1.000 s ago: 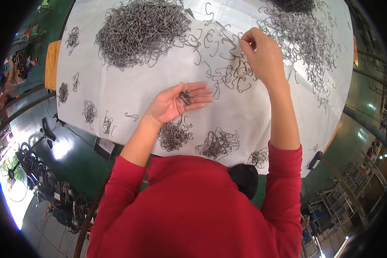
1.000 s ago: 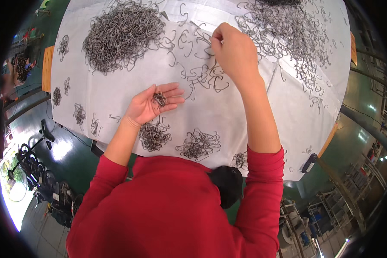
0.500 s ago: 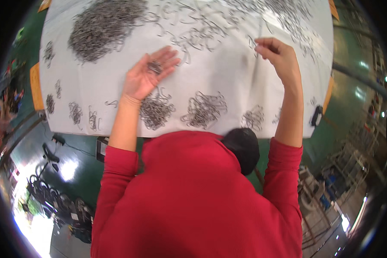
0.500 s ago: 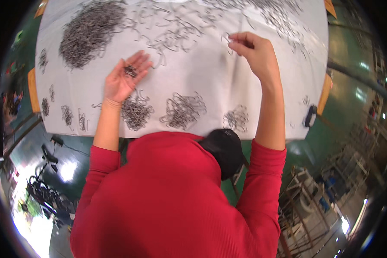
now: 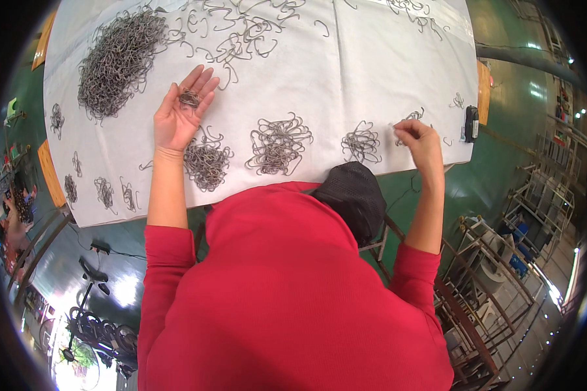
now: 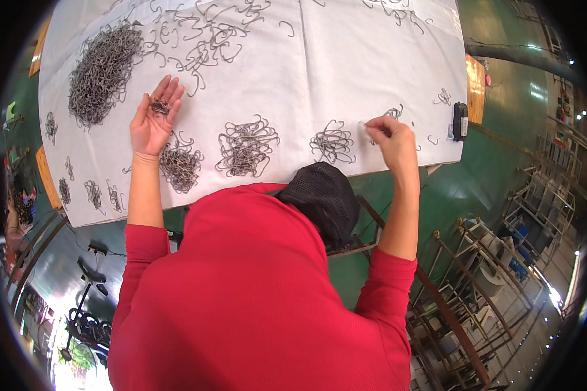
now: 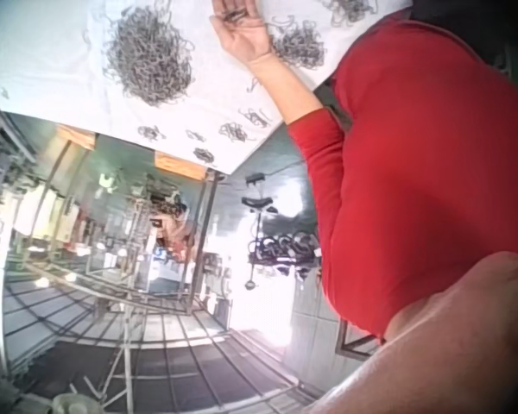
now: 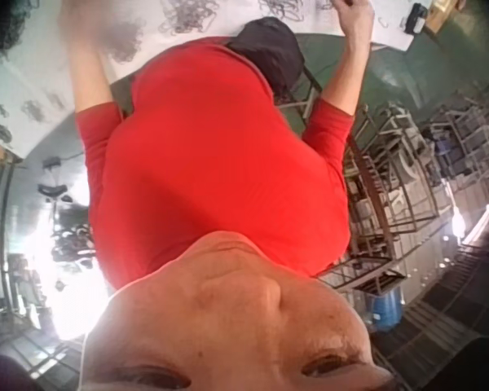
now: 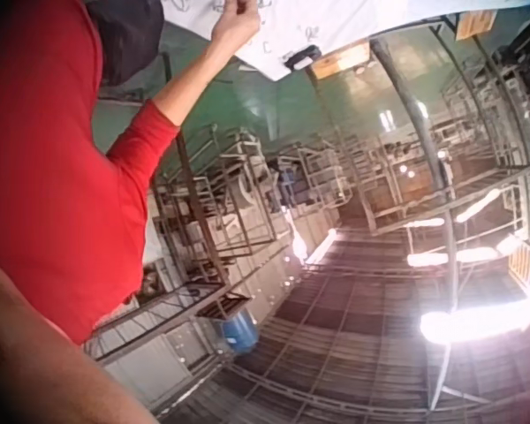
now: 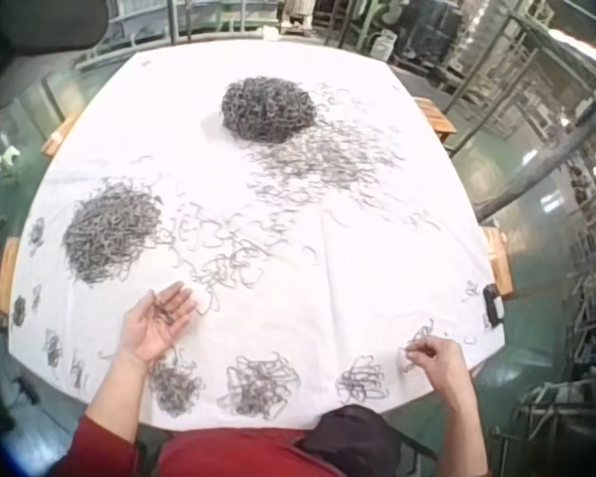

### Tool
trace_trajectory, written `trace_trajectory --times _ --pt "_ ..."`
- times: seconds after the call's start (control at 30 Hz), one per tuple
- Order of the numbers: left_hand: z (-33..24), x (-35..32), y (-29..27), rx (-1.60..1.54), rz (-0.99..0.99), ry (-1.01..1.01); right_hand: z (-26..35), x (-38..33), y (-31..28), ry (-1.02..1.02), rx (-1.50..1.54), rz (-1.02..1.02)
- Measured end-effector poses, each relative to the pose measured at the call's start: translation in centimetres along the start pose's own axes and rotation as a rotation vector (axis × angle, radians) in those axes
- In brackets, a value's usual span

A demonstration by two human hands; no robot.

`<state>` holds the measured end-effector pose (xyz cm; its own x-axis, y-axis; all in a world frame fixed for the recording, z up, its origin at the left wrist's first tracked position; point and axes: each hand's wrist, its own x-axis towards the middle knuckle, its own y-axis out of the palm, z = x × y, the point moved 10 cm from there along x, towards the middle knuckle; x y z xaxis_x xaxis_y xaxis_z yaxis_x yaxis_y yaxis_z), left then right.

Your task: The person repeatedly picks up small metal hooks from a large pile on a white table and transfers them into a smaller pile in their left hand. The person continues this sorting action throughout the clip, gradually reducing the larger pile while accumulating hooks in their hand.

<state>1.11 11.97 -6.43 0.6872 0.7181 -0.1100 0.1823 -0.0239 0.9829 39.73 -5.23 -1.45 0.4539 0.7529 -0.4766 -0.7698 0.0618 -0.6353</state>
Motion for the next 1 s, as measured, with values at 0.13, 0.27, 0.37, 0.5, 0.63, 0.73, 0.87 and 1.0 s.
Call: trace_trajectory --times 0.13,0.27,0.37,0.5,0.63,0.73,0.87,1.0 --pt "0.2 0.0 0.3 -0.015 0.029 -0.002 -0.6 -0.1 -3.6 -0.050 -0.061 -0.208" --pt "0.1 0.1 0.2 0.003 0.039 0.002 2.7 -2.4 -2.8 -0.197 -0.273 -0.285" --pt "0.1 0.1 0.0 0.017 0.021 0.012 3.3 -4.6 1.7 -0.204 -0.213 -0.015" --pt "0.2 -0.1 0.5 0.002 0.075 -0.002 6.5 -10.2 7.3 -0.335 -0.116 0.387" --pt "0.2 -0.2 0.8 0.012 0.114 -0.016 5.6 -12.9 9.0 -0.259 -0.032 0.533" --pt "0.4 -0.1 0.8 0.007 0.116 -0.015 5.3 -14.6 8.8 -0.297 -0.179 0.614" --pt "0.4 -0.1 0.5 0.044 0.094 0.004 4.3 -16.7 7.3 -0.251 -0.214 0.601" --pt "0.0 -0.4 0.6 0.068 0.091 0.035 2.1 -18.3 5.3 -0.153 -0.196 0.586"
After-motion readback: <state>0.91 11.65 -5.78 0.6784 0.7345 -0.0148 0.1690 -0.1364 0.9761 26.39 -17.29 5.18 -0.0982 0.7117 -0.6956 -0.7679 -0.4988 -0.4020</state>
